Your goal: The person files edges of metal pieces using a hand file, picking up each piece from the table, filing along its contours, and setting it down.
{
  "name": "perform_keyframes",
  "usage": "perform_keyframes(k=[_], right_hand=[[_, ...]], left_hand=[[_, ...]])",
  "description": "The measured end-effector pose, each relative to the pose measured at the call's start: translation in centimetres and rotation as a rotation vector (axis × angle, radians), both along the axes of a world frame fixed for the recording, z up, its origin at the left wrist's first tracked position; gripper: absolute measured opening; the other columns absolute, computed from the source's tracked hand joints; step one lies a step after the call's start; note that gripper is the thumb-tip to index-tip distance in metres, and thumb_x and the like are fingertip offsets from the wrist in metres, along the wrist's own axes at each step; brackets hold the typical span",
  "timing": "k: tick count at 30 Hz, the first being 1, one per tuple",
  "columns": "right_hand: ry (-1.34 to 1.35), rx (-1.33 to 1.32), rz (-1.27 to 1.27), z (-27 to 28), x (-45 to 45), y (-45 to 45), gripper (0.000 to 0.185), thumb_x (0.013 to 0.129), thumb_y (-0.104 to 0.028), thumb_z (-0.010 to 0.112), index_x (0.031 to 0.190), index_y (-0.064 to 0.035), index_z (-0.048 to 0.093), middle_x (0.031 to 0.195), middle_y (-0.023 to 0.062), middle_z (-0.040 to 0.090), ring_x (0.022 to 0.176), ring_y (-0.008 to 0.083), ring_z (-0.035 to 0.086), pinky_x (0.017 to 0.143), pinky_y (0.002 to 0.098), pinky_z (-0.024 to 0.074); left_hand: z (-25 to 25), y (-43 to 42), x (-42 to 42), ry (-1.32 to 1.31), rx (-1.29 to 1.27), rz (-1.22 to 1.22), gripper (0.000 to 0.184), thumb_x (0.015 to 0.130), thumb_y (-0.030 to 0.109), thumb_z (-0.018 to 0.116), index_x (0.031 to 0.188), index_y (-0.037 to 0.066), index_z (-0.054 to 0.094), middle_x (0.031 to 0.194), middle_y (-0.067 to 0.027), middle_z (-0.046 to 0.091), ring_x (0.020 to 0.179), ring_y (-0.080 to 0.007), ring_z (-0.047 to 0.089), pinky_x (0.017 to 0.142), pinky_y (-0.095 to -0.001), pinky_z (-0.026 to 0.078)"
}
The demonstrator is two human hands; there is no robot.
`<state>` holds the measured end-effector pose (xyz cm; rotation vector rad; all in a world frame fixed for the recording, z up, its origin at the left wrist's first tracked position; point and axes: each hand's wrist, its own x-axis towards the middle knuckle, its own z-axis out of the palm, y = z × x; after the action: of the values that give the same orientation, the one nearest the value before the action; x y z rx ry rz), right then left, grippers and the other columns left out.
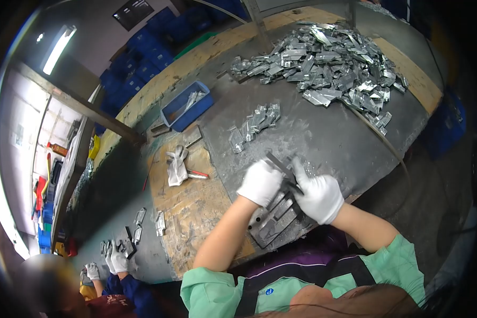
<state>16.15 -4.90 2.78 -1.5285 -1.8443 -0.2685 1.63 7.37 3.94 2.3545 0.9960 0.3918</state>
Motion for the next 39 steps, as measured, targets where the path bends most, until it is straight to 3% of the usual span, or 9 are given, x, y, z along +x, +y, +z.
perform_keyframes(k=[4,5,7,9,11,19,31,35,39], right_hand=[[0.232,-0.101,0.083,1.3,0.3,0.4,0.037,0.076,-0.011,0.066,0.112,-0.0013,0.063,0.058,0.0096,0.059,0.048,0.0231,0.059,0.046,0.0365,0.0458],[0.443,-0.133,0.156,0.9,0.3,0.2,0.027,0.078,-0.012,0.066,0.103,-0.0036,0.069,0.062,0.0112,0.061,0.048,0.0198,0.059,0.046,0.0357,0.0459],[1.027,-0.634,0.107,2.7,-0.4,-0.8,0.013,0.085,-0.013,0.065,0.091,-0.0029,0.07,0.063,0.0056,0.062,0.047,0.0072,0.053,0.044,0.0277,0.0434],[1.231,-0.907,0.155,3.7,-0.2,-1.6,0.014,0.087,-0.01,0.064,0.097,-0.002,0.068,0.064,-0.002,0.06,0.047,0.004,0.052,0.043,0.0217,0.0404],[1.288,-0.869,0.225,2.9,-0.8,-2.5,0.018,0.087,-0.011,0.063,0.102,-0.0019,0.067,0.064,-0.0012,0.059,0.047,0.0034,0.051,0.043,0.021,0.0401],[0.829,-0.749,-0.045,3.9,0.7,-6.1,0.047,0.095,-0.018,0.049,0.138,0.0007,0.042,0.054,0.0079,0.057,0.043,0.0151,0.058,0.046,0.0291,0.048],[0.857,-0.708,-0.121,4.1,0.5,-7.5,0.052,0.092,-0.012,0.054,0.142,-0.0173,0.041,0.055,0.0098,0.061,0.045,0.0142,0.06,0.046,0.0288,0.0499],[0.187,-0.341,-0.021,5.0,-0.2,-8.2,0.06,0.081,-0.007,0.058,0.139,-0.0094,0.045,0.057,0.0139,0.058,0.05,0.0285,0.06,0.048,0.0406,0.0481],[-0.217,-0.361,0.043,6.6,-2.7,-9.1,0.066,0.071,-0.003,0.057,0.135,0.0033,0.045,0.051,0.006,0.053,0.043,0.0229,0.054,0.042,0.036,0.0423]], left_hand=[[2.3,-4.2,-1.2,-0.225,-0.301,0.152,0.045,0.093,0.037,0.047,0.087,-0.005,0.061,0.084,-0.0283,0.063,0.083,-0.0407,0.062,0.073,-0.0458,0.048],[2.9,-4.4,-2.1,-0.322,-0.757,0.237,0.05,0.091,0.043,0.053,0.098,-0.005,0.062,0.089,-0.0243,0.064,0.082,-0.0311,0.064,0.072,-0.0407,0.049],[2.0,-5.6,-2.8,-0.532,-0.185,0.135,0.049,0.088,0.04,0.061,0.108,-0.005,0.06,0.093,-0.0205,0.064,0.081,-0.0231,0.064,0.072,-0.0364,0.05],[5.1,-7.3,-2.2,-0.166,-0.219,0.093,0.042,0.083,0.032,0.07,0.107,-0.001,0.062,0.096,-0.0183,0.065,0.084,-0.0263,0.066,0.074,-0.0361,0.051],[3.0,-7.7,-1.7,-0.239,-0.157,0.085,0.028,0.084,0.026,0.07,0.098,0.002,0.065,0.089,-0.0162,0.067,0.08,-0.029,0.066,0.071,-0.0357,0.051],[-0.4,-7.7,-0.3,-0.572,-0.007,0.288,0.018,0.084,0.02,0.07,0.083,0.003,0.064,0.075,-0.0157,0.064,0.069,-0.032,0.065,0.063,-0.0388,0.051],[1.0,-7.9,-1.2,-0.053,0.006,0.295,0.024,0.086,0.024,0.069,0.085,0.001,0.063,0.078,-0.0186,0.066,0.075,-0.0348,0.066,0.064,-0.0387,0.05],[-1.8,-7.8,-1.6,-0.23,0.005,0.266,0.026,0.084,0.025,0.071,0.086,0.002,0.06,0.079,-0.0177,0.067,0.076,-0.0321,0.067,0.065,-0.037,0.051],[-2.8,-8.1,-1.8,-0.331,0.071,0.161,0.042,0.075,0.032,0.076,0.095,0.003,0.054,0.077,-0.0168,0.062,0.071,-0.0378,0.063,0.062,-0.0457,0.051]])
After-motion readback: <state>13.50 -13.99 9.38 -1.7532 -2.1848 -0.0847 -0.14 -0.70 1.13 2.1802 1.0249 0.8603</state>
